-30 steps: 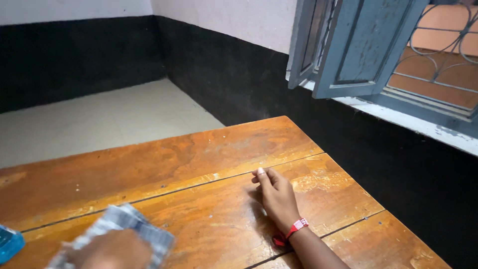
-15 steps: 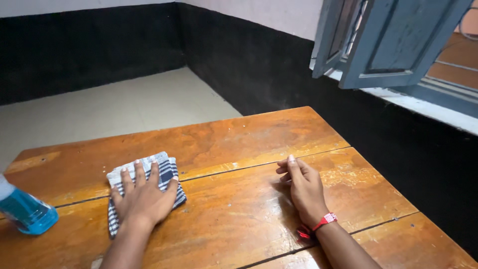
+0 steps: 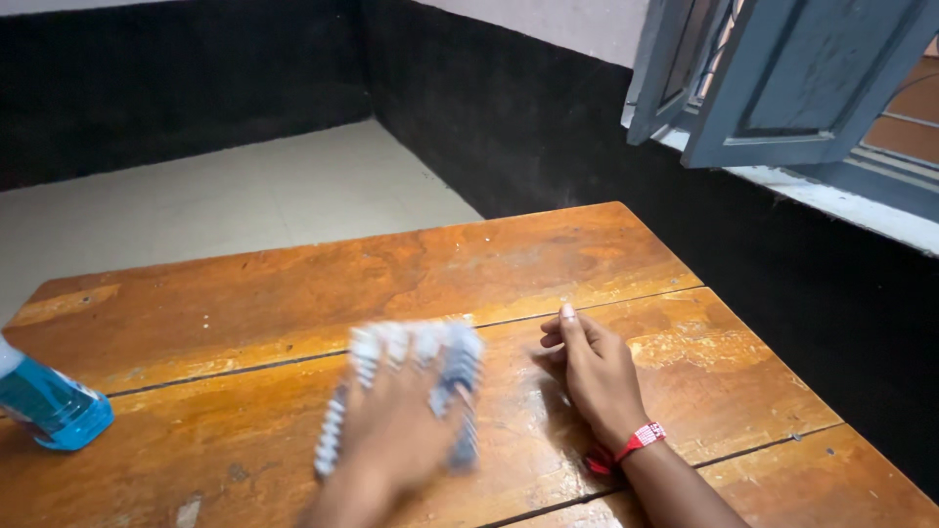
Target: The person cleans a wooden table using a spray bottle and a cloth. They repeatedly spray the surface with a blue liquid and wipe it down with a striped cloth, moving the bottle aside as needed to reach different areas.
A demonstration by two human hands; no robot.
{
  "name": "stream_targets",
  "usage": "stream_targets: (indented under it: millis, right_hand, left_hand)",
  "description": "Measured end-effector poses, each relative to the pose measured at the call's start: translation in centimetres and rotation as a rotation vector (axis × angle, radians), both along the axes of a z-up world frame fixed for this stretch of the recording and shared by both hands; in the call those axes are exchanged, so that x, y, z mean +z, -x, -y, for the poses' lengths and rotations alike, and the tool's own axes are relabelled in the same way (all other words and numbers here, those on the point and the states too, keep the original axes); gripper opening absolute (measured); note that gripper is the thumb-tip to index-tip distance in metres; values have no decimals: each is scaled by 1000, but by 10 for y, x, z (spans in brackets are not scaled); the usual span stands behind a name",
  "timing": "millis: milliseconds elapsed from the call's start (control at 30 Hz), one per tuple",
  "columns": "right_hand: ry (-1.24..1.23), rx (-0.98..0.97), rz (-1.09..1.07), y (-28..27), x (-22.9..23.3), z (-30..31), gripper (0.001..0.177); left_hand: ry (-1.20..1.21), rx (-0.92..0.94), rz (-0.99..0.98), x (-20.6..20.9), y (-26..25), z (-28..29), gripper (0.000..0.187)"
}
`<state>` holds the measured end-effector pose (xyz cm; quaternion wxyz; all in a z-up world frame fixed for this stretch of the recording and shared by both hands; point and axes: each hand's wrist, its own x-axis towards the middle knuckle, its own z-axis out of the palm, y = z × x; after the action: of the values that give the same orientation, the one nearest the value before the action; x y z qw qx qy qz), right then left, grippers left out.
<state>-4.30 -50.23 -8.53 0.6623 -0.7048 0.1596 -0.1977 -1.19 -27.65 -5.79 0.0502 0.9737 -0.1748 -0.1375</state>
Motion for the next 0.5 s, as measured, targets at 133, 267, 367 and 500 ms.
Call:
stream_targets:
  millis: [133, 267, 367, 500]
  right_hand:
    - [-37, 4, 12, 0, 1, 5, 48]
    - [-71, -25, 7, -5, 7, -1, 49]
    - [18, -30, -14, -8, 9, -8, 49]
    - [164, -61, -36, -8, 8, -10, 50]
  left_hand:
    - [-78, 240, 130, 23, -58, -27, 71]
    - [-74, 311, 150, 19, -72, -31, 75]
    - [-100, 245, 136, 17, -52, -9, 73]
    - [-17, -32, 18, 20, 18, 41, 74]
